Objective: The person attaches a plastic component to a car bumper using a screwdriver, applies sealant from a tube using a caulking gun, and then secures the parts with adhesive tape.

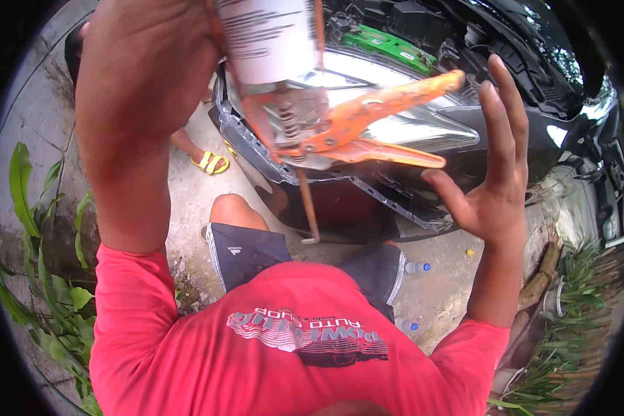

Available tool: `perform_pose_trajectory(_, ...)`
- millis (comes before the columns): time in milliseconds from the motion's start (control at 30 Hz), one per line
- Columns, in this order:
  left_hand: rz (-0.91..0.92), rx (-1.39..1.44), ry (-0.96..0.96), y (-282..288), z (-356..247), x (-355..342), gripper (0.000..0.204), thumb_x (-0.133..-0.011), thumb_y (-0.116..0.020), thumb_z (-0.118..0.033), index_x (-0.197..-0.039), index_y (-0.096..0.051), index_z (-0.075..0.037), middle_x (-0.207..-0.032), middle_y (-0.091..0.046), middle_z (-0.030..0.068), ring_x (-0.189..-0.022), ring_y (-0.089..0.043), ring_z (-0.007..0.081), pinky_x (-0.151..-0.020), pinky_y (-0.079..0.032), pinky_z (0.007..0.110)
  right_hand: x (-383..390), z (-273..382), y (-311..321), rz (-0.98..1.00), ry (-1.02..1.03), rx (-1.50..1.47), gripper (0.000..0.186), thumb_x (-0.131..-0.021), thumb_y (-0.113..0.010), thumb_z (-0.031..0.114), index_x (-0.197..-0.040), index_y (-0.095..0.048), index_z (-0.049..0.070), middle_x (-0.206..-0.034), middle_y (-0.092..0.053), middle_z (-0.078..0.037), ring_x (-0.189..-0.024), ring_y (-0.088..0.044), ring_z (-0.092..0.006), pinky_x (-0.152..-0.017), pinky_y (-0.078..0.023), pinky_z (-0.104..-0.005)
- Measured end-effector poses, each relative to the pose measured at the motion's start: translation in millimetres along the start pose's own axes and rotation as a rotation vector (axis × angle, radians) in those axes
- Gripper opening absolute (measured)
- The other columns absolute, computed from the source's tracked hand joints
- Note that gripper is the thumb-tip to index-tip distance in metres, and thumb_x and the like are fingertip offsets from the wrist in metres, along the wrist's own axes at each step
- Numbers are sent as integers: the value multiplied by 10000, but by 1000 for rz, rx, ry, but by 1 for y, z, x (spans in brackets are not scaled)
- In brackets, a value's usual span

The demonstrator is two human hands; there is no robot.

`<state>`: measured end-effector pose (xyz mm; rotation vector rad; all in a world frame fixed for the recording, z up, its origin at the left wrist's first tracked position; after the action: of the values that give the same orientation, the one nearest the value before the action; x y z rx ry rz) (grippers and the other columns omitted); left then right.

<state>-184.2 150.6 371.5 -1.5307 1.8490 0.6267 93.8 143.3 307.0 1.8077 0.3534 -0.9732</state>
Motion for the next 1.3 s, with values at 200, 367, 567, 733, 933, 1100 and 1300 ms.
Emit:
perform_pose_trajectory(200, 259, -389, -24, -100, 31, -42, 450, -1008, -688, -275, -1333, -652, 35, -1137, -749, 169, -1028, -747, 271, -853, -625, 391, 7, 11, 22, -219, 61, 469, 924, -840, -884, 244, -1607, -384, 124, -1637, -344, -258, -1507, -387, -463, -1194, -417, -542)
perform_pose_trajectory(367, 491, -664, -250, -197, 49, -43, 535, -949, -769, -295, -1362, -644, 21, -1140, -749, 145, -1033, -744, 272, -839, -632, 401, 72, -15, 68, -245, -118, 444, 593, -997, -723, 269, -1497, -487, 56, -1519, -528, -251, -1404, -525, -426, -1163, -444, -545)
perform_pose_trajectory(567, 602, -320, -88, -235, 41, -41, 647, -884, -857, -313, -1391, -630, 19, -1140, -749, 128, -1034, -740, 276, -820, -640, 409, 123, -37, 75, -409, -278, -307, 409, -1085, -585, 379, -1316, -588, 42, -1338, -630, -202, -1348, -556, -417, -1186, -371, -628)
perform_pose_trajectory(733, 679, 274, 246, -245, 96, -25, 847, -891, -812, -534, -1365, -579, 128, -1284, -698, 242, -1137, -710, 275, -933, -600, 386, 193, -20, 92, -721, -464, -913, 314, -1065, -603, 335, -1228, -585, 67, -1120, -649, -144, -1217, -622, -368, -1162, -405, -660)
perform_pose_trajectory(933, 480, -942, 176, -99, 204, -23, 763, -886, -759, -600, -1388, -631, -41, -1316, -677, 245, -1260, -631, 401, -1082, -490, 469, 229, 17, 122, -734, -505, -880, 289, -1041, -629, 318, -1203, -585, 83, -1040, -621, -119, -1103, -627, -320, -1064, -491, -603)
perform_pose_trajectory(1100, 387, -1057, 60, -66, 221, -3, 791, -873, -742, -668, -1335, -678, -29, -1319, -679, 221, -1271, -616, 392, -1102, -477, 458, 276, 60, 130, -672, -715, -919, 268, -1042, -636, 322, -1102, -552, 75, -952, -591, -97, -967, -615, -288, -995, -519, -533)
perform_pose_trajectory(1300, 231, -1230, -63, -67, 212, -18, 911, -856, -692, -766, -1410, -618, -47, -1387, -629, 235, -1339, -548, 407, -1129, -457, 507, 313, 96, 106, -546, -934, -947, 352, -982, -692, 371, -1044, -572, 46, -847, -556, -110, -776, -582, -284, -808, -559, -495)
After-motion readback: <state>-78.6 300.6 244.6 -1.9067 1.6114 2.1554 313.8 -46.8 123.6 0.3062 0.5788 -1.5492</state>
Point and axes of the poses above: each hand's wrist, its own x-axis away from the middle knuckle, its own y-axis out of the back of the hand, z = x × y, the point moved 9 cm from there along -x, towards the middle knuckle
